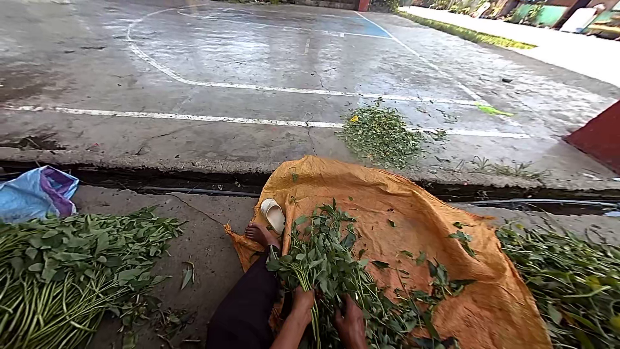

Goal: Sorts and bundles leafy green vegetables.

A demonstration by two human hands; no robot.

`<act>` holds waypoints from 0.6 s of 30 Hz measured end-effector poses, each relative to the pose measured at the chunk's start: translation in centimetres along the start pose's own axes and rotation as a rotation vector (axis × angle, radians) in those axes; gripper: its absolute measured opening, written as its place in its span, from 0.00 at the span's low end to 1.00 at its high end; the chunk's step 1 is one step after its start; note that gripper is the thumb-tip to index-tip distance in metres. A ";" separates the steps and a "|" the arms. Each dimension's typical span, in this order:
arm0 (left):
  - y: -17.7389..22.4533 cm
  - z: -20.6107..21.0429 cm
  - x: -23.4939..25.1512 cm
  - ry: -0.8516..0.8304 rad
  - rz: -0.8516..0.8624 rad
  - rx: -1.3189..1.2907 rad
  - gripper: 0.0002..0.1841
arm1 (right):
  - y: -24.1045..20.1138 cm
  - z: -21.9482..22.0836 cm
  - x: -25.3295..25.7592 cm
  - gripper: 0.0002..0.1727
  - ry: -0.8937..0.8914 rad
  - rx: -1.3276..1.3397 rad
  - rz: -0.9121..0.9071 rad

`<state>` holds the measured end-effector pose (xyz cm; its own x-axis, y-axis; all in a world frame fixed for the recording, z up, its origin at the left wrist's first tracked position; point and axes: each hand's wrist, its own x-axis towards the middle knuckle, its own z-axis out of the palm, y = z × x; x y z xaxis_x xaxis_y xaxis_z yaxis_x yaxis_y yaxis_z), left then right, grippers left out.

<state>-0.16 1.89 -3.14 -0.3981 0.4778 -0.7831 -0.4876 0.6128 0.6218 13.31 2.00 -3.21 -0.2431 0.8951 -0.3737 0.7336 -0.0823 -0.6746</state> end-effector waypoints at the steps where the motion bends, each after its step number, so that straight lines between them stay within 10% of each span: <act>1: -0.1 0.0 0.2 0.013 -0.003 0.015 0.14 | 0.0 0.3 -0.1 0.23 -0.019 -0.019 0.053; 7: -0.7 -0.2 1.3 0.021 0.004 0.154 0.20 | 2.1 1.4 2.0 0.24 -0.385 -0.364 0.261; 18: -0.7 -0.3 1.2 -0.002 0.116 0.120 0.21 | 1.4 0.8 -1.4 0.19 -0.157 -0.018 -0.090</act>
<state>-0.51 1.87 -4.46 -0.4446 0.5506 -0.7065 -0.3421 0.6246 0.7020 14.13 0.31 -4.16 -0.4034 0.8189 -0.4083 0.7156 0.0042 -0.6985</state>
